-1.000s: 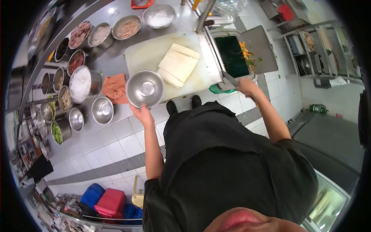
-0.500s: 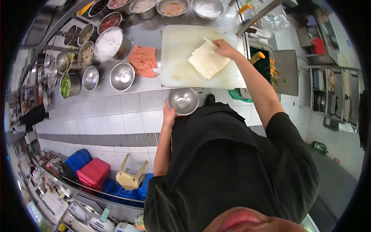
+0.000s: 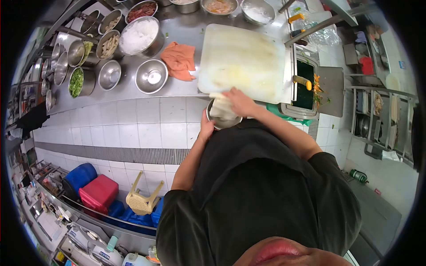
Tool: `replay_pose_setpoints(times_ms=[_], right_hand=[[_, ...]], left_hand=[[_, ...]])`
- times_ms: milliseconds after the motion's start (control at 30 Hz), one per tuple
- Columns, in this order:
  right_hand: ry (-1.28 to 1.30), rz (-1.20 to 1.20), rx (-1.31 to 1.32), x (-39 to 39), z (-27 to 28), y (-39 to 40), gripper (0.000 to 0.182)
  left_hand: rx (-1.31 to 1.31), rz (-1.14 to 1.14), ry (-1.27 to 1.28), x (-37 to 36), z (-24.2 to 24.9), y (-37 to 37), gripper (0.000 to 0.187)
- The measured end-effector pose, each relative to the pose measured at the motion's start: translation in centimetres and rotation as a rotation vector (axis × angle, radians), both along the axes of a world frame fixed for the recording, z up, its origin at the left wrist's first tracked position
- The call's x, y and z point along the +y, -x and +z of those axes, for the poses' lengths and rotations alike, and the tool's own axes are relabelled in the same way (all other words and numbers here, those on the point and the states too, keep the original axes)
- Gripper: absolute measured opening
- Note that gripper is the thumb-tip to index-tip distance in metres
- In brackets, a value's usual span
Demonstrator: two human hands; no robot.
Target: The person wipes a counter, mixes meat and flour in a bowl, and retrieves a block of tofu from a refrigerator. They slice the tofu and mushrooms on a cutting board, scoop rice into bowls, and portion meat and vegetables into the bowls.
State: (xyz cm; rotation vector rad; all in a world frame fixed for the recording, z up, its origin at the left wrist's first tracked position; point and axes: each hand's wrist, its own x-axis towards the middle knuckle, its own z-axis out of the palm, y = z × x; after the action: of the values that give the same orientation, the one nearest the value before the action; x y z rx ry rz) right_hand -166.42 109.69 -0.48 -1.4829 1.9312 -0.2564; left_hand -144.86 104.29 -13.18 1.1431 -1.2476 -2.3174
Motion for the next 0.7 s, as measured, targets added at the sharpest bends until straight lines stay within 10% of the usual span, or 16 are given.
replay_pose_setpoints(times_ms=[167,267,467,567,667,700], right_hand=[[0.173,0.167,-0.153,-1.2,7.3,-4.2,0.051],[0.224,0.107,-1.234,-4.0,20.0,-6.2,0.028],[0.544,0.762,-2.063,-6.7,34.9,-12.6,0.027],[1.283,1.484,-1.972,-10.0,35.2,-15.8,0.034],[0.769,1.33,-2.253,-9.4,34.4,-16.7,0.044],[0.688,1.161,-2.219,-9.8,34.3,-16.7,0.019]], left_hand=[[0.117,0.108,-0.045,-1.7,1.0,-4.4,0.077],[0.134,0.177,-0.074,-2.8,4.0,-6.8,0.078],[0.158,0.618,0.056,-4.4,10.9,-12.0,0.082],[0.105,0.77,0.112,-6.9,13.6,-15.0,0.084],[0.041,0.904,0.147,-10.1,14.9,-18.7,0.082],[0.013,0.937,0.126,-11.7,15.7,-19.7,0.082]])
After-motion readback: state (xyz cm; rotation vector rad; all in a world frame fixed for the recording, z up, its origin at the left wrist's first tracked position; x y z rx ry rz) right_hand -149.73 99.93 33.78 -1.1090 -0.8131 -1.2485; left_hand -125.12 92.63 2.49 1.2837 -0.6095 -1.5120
